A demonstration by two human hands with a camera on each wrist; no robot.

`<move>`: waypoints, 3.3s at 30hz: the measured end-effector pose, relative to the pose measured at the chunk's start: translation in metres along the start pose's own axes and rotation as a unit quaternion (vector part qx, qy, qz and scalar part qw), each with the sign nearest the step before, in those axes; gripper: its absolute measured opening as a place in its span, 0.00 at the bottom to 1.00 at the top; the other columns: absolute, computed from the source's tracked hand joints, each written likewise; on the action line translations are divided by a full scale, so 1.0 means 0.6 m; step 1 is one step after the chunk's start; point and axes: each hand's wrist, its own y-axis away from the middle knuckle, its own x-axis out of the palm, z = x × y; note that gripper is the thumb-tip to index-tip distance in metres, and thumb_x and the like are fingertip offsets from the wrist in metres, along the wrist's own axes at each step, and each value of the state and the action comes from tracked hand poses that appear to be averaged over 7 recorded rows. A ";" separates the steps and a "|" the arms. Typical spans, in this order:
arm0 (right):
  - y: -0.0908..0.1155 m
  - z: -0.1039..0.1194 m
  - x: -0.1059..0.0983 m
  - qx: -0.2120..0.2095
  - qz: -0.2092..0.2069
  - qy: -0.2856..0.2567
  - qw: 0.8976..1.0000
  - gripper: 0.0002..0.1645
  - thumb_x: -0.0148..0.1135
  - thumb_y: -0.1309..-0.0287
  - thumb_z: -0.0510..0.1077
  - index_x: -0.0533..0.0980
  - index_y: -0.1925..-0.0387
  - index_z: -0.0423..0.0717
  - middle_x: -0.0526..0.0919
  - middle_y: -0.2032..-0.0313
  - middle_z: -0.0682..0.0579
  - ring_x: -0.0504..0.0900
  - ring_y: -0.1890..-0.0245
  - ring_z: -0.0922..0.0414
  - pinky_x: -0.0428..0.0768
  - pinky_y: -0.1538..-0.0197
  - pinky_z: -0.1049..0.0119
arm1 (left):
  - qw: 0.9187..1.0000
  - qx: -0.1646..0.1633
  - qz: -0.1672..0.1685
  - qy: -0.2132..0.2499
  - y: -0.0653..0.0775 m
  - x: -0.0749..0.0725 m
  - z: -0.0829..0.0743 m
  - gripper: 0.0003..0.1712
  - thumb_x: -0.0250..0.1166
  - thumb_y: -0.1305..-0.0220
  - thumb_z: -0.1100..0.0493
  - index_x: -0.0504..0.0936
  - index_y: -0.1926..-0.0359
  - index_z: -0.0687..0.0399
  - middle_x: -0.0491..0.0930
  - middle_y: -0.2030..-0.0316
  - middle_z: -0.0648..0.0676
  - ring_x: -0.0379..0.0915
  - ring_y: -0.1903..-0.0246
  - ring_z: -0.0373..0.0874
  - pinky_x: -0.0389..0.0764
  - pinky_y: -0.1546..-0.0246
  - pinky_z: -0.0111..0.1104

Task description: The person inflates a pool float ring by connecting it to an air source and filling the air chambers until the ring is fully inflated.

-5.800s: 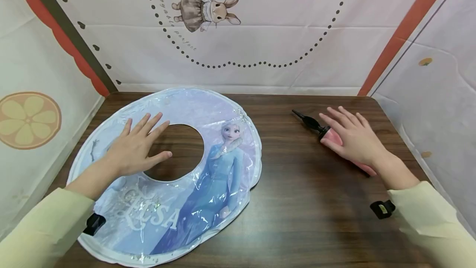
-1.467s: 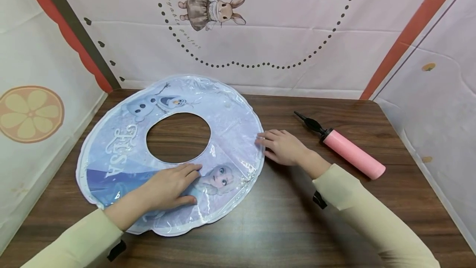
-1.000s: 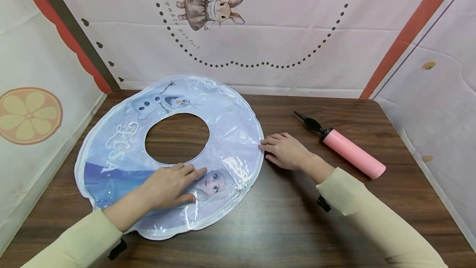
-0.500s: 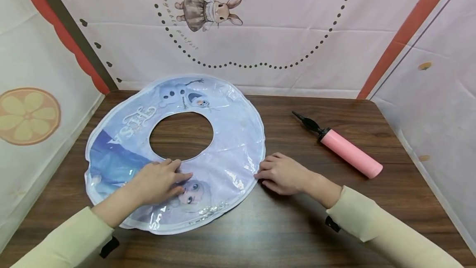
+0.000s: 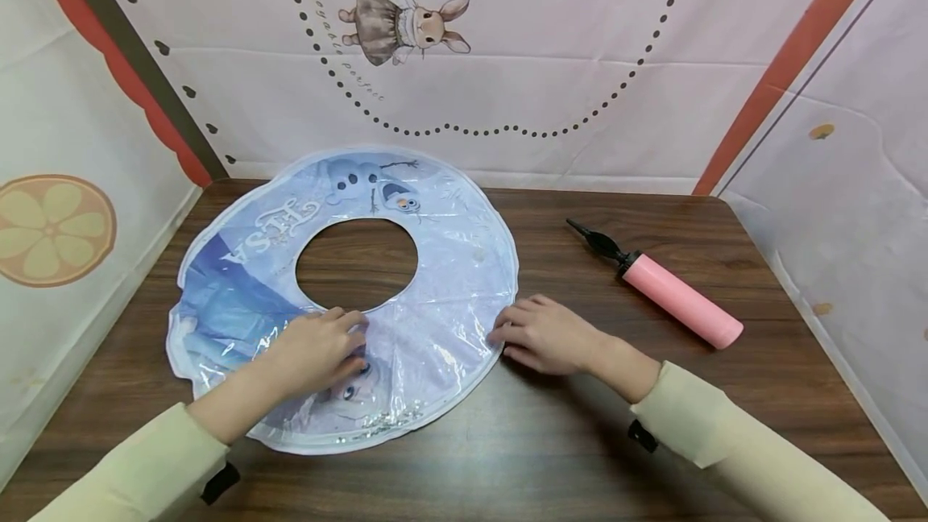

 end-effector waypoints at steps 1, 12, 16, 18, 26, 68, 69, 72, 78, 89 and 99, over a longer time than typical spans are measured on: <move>-0.001 -0.009 -0.001 0.011 -0.004 0.004 1.000 0.15 0.59 0.44 0.47 0.79 0.54 0.54 0.78 0.56 0.56 0.75 0.53 0.56 0.72 0.49 0.55 | 1.000 0.002 -0.004 -0.005 -0.003 0.000 -0.002 0.12 0.68 0.51 0.47 0.81 0.73 0.49 0.79 0.57 0.53 0.75 0.61 0.49 0.78 0.65 0.42; -0.008 -0.076 0.004 0.132 0.026 0.019 0.991 0.20 0.57 0.41 0.48 0.76 0.47 0.49 0.76 0.47 0.48 0.72 0.45 0.49 0.68 0.44 0.48 | 0.996 0.067 0.037 0.048 -0.034 0.021 -0.020 0.33 0.63 0.45 0.43 0.73 0.42 0.55 0.68 0.40 0.61 0.63 0.40 0.58 0.65 0.42 0.49; -0.007 -0.075 0.007 0.136 0.032 0.015 0.990 0.20 0.56 0.40 0.48 0.76 0.48 0.49 0.77 0.49 0.49 0.73 0.46 0.50 0.68 0.44 0.49 | 0.994 0.058 0.067 0.067 -0.029 0.024 -0.016 0.35 0.62 0.44 0.42 0.70 0.39 0.54 0.64 0.37 0.60 0.60 0.38 0.57 0.65 0.42 0.48; -0.005 -0.070 0.008 0.131 0.029 0.013 0.991 0.19 0.57 0.41 0.48 0.77 0.49 0.49 0.78 0.50 0.50 0.73 0.47 0.50 0.69 0.44 0.49 | 0.993 0.056 0.072 0.079 -0.024 0.024 -0.010 0.34 0.62 0.44 0.43 0.70 0.39 0.53 0.64 0.36 0.59 0.60 0.38 0.57 0.66 0.42 0.47; 0.003 -0.036 0.011 0.073 0.008 0.021 0.997 0.15 0.58 0.42 0.47 0.79 0.54 0.52 0.78 0.55 0.53 0.75 0.52 0.53 0.71 0.47 0.52 | 0.990 0.056 0.066 0.114 -0.001 0.019 0.012 0.28 0.65 0.45 0.47 0.76 0.43 0.49 0.68 0.38 0.53 0.66 0.41 0.52 0.72 0.48 0.45; -0.108 -0.088 0.011 0.185 -0.053 -0.104 0.976 0.12 0.60 0.44 0.43 0.80 0.57 0.48 0.81 0.64 0.54 0.78 0.66 0.59 0.77 0.60 0.62 | 0.988 -0.032 -0.048 0.145 -0.173 0.039 0.008 0.18 0.66 0.47 0.50 0.82 0.56 0.52 0.78 0.58 0.53 0.73 0.56 0.49 0.73 0.53 0.40; -0.108 -0.089 0.013 0.184 -0.053 -0.104 0.976 0.12 0.60 0.44 0.43 0.80 0.57 0.48 0.81 0.64 0.54 0.78 0.66 0.59 0.77 0.60 0.63 | 0.987 -0.036 -0.050 0.147 -0.178 0.041 0.010 0.18 0.66 0.46 0.50 0.82 0.56 0.52 0.78 0.57 0.53 0.73 0.56 0.49 0.73 0.53 0.40; -0.109 -0.091 0.020 0.182 -0.053 -0.102 0.977 0.11 0.61 0.45 0.43 0.80 0.59 0.49 0.80 0.65 0.54 0.76 0.69 0.60 0.76 0.62 0.63 | 0.985 -0.046 -0.054 0.156 -0.188 0.047 0.011 0.18 0.66 0.46 0.51 0.81 0.55 0.53 0.78 0.57 0.53 0.72 0.55 0.49 0.73 0.51 0.40; -0.109 -0.090 0.027 0.166 -0.068 -0.105 0.978 0.10 0.62 0.47 0.41 0.80 0.60 0.47 0.79 0.68 0.54 0.75 0.72 0.60 0.75 0.66 0.64 | 0.983 -0.047 -0.059 0.166 -0.209 0.060 0.004 0.17 0.66 0.45 0.51 0.81 0.56 0.53 0.79 0.57 0.53 0.72 0.53 0.49 0.71 0.49 0.40; -0.110 -0.088 0.030 0.166 -0.062 -0.114 0.978 0.09 0.63 0.49 0.40 0.75 0.64 0.48 0.79 0.68 0.55 0.77 0.69 0.60 0.76 0.64 0.63 | 0.981 -0.081 -0.037 0.172 -0.250 0.067 -0.021 0.18 0.66 0.46 0.51 0.82 0.55 0.52 0.79 0.55 0.52 0.72 0.53 0.49 0.72 0.51 0.40; -0.110 -0.088 0.031 0.166 -0.062 -0.113 0.978 0.07 0.63 0.49 0.40 0.74 0.66 0.50 0.80 0.70 0.56 0.78 0.71 0.59 0.76 0.65 0.62 | 0.969 -0.128 -0.033 0.206 -0.269 0.076 -0.038 0.16 0.69 0.51 0.52 0.84 0.59 0.49 0.80 0.58 0.50 0.73 0.56 0.48 0.73 0.55 0.40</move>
